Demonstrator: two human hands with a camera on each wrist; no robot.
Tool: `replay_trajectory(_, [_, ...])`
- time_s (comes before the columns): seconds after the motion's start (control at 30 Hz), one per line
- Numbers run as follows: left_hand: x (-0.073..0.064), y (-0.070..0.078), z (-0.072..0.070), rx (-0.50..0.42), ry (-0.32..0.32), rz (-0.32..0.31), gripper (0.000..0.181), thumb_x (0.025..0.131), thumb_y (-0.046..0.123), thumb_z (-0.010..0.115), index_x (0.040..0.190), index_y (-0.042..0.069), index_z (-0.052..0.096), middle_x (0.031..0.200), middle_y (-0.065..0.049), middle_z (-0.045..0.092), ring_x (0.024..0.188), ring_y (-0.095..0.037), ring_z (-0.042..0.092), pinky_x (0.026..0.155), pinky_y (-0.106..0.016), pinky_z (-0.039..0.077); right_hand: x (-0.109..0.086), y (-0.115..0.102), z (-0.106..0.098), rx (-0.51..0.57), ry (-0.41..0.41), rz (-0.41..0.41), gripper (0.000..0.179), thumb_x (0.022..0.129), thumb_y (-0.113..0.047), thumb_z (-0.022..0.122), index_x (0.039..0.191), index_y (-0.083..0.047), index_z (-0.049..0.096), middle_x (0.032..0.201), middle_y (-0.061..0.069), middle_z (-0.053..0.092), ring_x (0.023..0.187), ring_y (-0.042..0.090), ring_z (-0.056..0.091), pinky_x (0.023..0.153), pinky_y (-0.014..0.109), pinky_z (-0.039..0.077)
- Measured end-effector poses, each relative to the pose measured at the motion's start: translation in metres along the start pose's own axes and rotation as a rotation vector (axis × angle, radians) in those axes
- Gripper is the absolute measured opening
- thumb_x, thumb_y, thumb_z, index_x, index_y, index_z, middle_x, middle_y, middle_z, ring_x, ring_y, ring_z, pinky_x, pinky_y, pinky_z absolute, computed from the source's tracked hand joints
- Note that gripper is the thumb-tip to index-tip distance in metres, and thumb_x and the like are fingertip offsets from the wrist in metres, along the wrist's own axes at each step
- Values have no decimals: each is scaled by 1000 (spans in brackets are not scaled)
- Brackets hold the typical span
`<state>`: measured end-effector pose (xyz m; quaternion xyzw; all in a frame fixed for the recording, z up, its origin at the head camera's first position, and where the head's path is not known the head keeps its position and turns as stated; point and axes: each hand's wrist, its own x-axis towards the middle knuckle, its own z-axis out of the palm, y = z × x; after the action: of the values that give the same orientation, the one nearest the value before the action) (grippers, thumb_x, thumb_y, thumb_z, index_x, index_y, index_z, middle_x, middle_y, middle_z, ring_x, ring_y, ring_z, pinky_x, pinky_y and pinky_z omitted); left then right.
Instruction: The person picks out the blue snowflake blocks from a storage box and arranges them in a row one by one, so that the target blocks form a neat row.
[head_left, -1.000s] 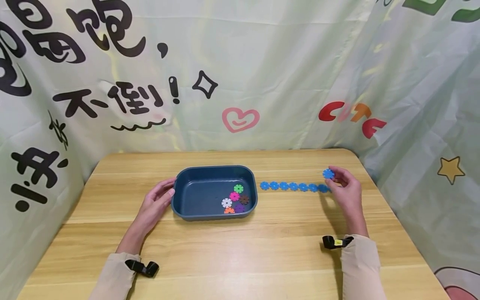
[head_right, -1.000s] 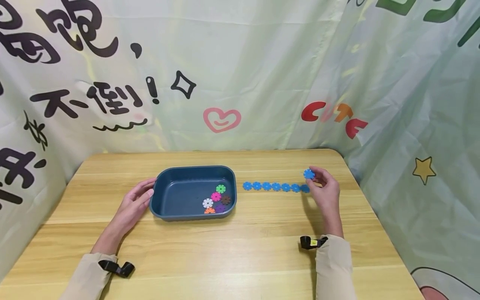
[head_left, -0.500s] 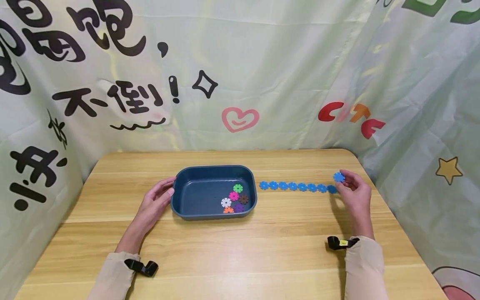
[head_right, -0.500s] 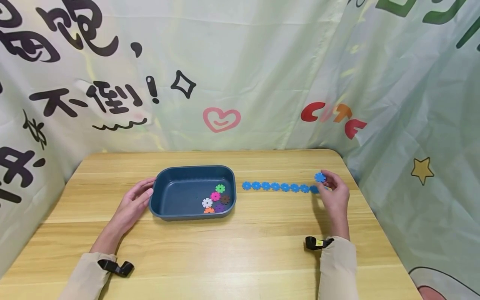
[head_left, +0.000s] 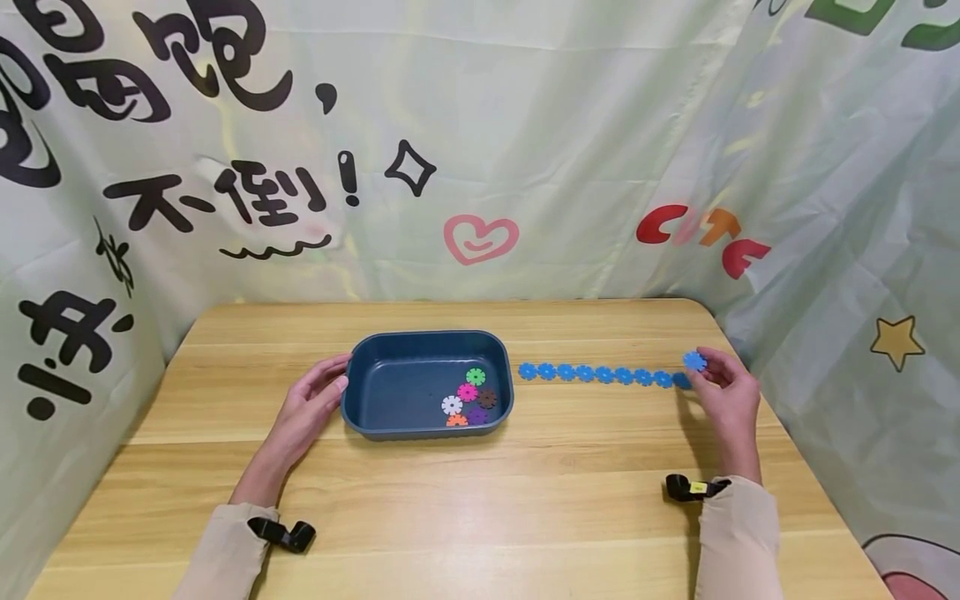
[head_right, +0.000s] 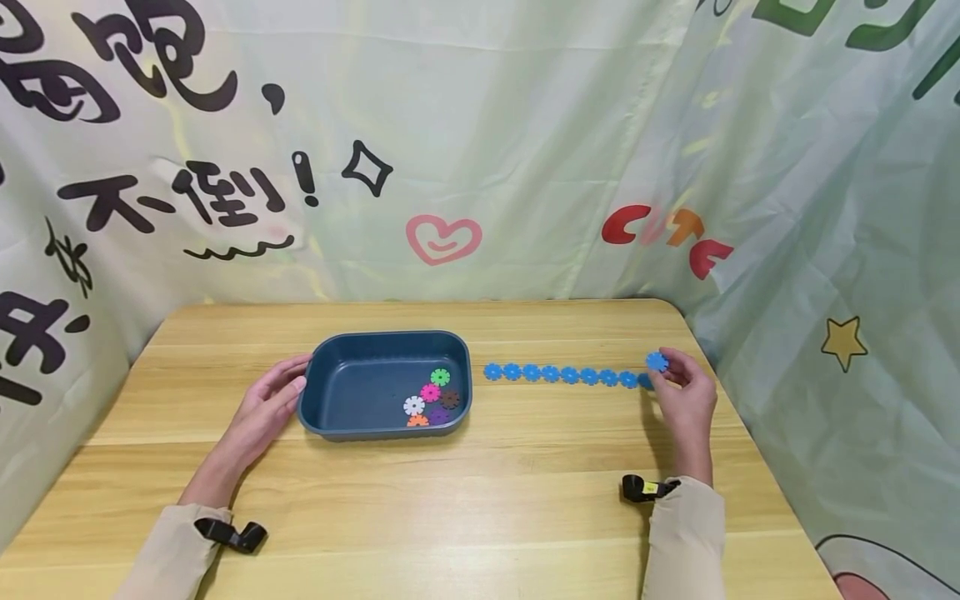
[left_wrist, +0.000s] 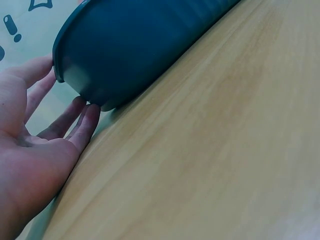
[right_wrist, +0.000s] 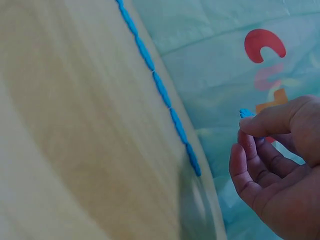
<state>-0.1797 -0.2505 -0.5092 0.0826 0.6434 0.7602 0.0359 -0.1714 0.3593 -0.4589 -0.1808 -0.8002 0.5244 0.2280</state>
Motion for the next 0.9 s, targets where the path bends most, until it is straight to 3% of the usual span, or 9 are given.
replay_trajectory(0.13, [0, 0, 0, -7, 2, 2, 47, 107, 11, 56, 152, 1, 45, 147, -14, 48, 128, -18, 54, 101, -27, 52, 1, 4, -2, -9, 1, 18, 40, 89, 1, 75, 128, 4, 67, 89, -16, 64, 80, -2, 57, 68, 6, 47])
replay_trajectory(0.43, [1, 0, 0, -5, 4, 2, 47, 107, 11, 56, 151, 1, 45, 147, -14, 48, 128, -18, 53, 101, -27, 52, 5, 12, -17, -32, -27, 147, 42, 91, -3, 74, 132, -1, 65, 94, -16, 60, 85, 1, 55, 68, 6, 49])
replay_trajectory(0.73, [2, 0, 2, 5, 3, -6, 48, 106, 13, 57, 151, 1, 46, 147, -13, 48, 129, -18, 53, 101, -27, 52, 10, 25, -27, -98, -45, 149, 42, 91, -1, 73, 131, 5, 63, 87, -21, 58, 77, -7, 55, 64, 7, 50])
replay_trajectory(0.9, [1, -1, 0, -5, 4, 1, 47, 107, 11, 57, 151, 0, 45, 148, -13, 47, 129, -18, 52, 102, -26, 51, 13, 29, -26, -163, -83, 129, 42, 93, -1, 72, 132, 7, 62, 88, -17, 59, 77, -4, 53, 63, 8, 50])
